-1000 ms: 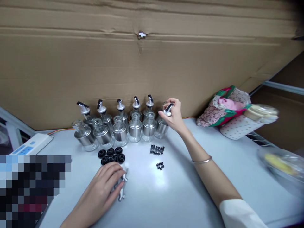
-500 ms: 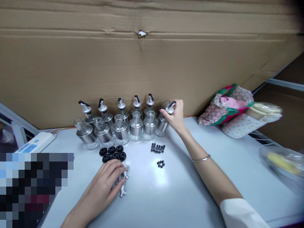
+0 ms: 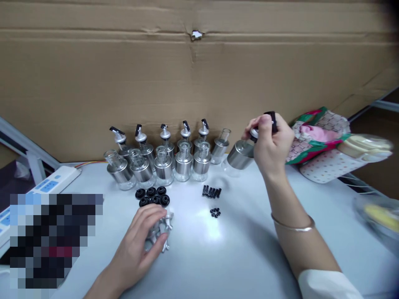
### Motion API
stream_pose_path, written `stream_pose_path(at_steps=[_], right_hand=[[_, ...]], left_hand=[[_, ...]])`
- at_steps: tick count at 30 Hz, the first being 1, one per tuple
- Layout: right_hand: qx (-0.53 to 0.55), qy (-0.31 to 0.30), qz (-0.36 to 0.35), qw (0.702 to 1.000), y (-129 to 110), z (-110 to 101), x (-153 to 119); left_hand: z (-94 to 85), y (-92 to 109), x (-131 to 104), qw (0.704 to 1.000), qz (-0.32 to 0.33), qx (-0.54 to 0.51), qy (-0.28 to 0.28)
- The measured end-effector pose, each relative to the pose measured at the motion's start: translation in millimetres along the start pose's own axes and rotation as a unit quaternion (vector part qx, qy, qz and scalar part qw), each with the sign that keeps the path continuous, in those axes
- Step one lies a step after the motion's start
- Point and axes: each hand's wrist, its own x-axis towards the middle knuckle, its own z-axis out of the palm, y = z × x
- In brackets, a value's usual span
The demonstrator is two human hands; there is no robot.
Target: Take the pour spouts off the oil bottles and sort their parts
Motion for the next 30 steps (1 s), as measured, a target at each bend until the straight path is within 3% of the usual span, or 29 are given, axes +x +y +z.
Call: stream_pose_path(at_steps=[5, 10, 13, 18, 23, 25, 27, 30], right_hand=[[0.127, -0.143, 0.077, 0.979, -61.8, 4.3, -21.1], [0.298, -0.244, 0.214, 0.898, -93.7, 19.5, -54.1], [0.362, -0.262, 0.274, 0.852, -102.6, 23.2, -66.0], [0.402, -0.282, 0.365, 0.791, -105.6, 29.3, -75.5], [0.377, -0.315, 0.404, 0.772, -99.3, 37.2, -84.5], [0.373, -0.328, 0.414, 0.762, -94.6, 38.9, -87.5], [0.388, -0.346, 0.421, 0.743, -89.4, 40.6, -89.8], [0.441, -0.361, 0.449, 0.688, -83.9, 44.6, -92.3]], left_hand=[[17.5, 16.5, -1.2, 0.984, -0.134, -0.117, 0.020], [30.3, 42.8, 8.5, 0.952, -0.203, -0.227, -0.006], [38.8, 52.8, 13.7, 0.925, -0.246, -0.289, -0.026], [55.5, 60.2, 9.3, 0.843, -0.326, -0.417, -0.098], [52.5, 59.7, 6.7, 0.804, -0.338, -0.463, -0.160], [50.0, 55.1, 7.4, 0.764, -0.350, -0.503, -0.204], [51.4, 49.8, 6.5, 0.700, -0.342, -0.573, -0.255], [62.1, 42.8, 0.0, 0.540, -0.309, -0.718, -0.312]])
